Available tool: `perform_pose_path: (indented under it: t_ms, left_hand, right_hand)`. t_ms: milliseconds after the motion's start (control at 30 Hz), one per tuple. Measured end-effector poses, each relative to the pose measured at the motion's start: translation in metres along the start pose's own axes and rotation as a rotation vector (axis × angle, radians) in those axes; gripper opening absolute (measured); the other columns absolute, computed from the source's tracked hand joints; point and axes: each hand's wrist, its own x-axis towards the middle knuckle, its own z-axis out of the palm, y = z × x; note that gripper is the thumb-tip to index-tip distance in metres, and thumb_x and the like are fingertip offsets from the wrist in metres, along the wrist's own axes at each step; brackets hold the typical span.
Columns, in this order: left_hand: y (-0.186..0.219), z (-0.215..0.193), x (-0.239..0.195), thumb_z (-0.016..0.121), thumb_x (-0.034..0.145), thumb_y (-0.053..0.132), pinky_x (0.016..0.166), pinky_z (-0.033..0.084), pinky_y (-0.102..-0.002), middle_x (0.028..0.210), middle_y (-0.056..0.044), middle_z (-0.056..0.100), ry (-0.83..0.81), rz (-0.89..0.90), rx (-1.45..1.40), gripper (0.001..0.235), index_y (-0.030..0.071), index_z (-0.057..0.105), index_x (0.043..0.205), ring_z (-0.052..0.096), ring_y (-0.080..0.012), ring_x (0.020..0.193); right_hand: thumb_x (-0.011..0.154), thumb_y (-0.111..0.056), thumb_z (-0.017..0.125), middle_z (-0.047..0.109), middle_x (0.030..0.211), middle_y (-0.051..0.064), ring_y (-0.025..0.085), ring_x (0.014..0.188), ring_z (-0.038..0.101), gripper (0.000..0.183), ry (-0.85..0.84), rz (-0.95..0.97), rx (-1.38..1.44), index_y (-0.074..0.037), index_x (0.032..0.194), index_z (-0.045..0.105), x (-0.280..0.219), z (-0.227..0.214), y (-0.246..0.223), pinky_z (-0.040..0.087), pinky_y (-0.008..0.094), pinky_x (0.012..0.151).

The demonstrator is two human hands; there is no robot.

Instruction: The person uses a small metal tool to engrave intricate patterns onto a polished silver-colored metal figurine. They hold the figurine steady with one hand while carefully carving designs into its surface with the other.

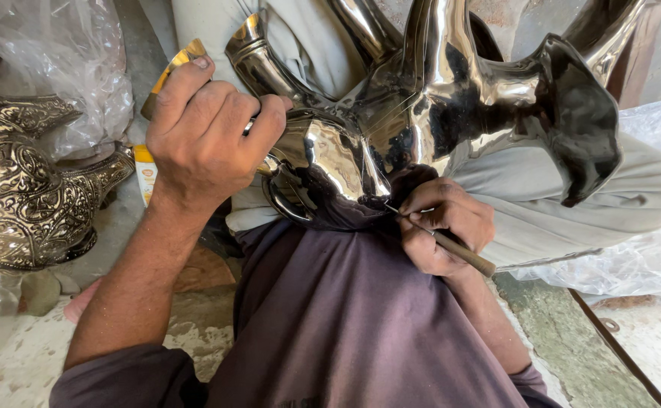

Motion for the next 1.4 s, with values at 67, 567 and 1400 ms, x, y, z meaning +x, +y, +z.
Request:
perform_pose_path:
  t_ms: [67, 567, 1400]
  left_hand:
    - [0.0, -0.002, 0.0, 0.08, 0.104, 0.023, 0.108, 0.049, -0.034, 0.073, 0.005, 0.051, -0.013, 0.003, 0.017, 0.016, 0.02, 0.073, 0.09, 0.059, -0.0112, 0.086]
    - [0.0, -0.002, -0.004, 0.076, 0.105, 0.019, 0.109, 0.051, -0.036, 0.078, 0.006, 0.056, -0.009, -0.016, -0.068, 0.016, 0.016, 0.071, 0.091, 0.063, -0.0123, 0.089]
    - [-0.001, 0.001, -0.017, 0.072, 0.107, 0.012, 0.111, 0.049, -0.035, 0.085, 0.004, 0.057, -0.007, -0.03, -0.078, 0.009, 0.014, 0.072, 0.098, 0.065, -0.0148, 0.097]
  right_hand:
    - [0.075, 0.012, 0.065, 0.063, 0.073, 0.015, 0.023, 0.066, 0.067, 0.023, -0.004, 0.003, -0.006, -0.001, 0.074, 0.047, -0.003, 0.0, 0.0, 0.055, 0.032, 0.058]
    - [0.089, -0.003, 0.071, 0.071, 0.09, 0.011, 0.018, 0.078, 0.073, 0.006, -0.158, 0.155, -0.029, -0.002, 0.091, 0.065, 0.04, -0.012, -0.005, 0.058, 0.025, 0.064]
    - [0.09, -0.003, 0.075, 0.071, 0.087, 0.011, 0.016, 0.074, 0.072, 0.018, -0.254, 0.351, -0.195, 0.001, 0.085, 0.058, 0.068, 0.003, -0.018, 0.055, 0.026, 0.063]
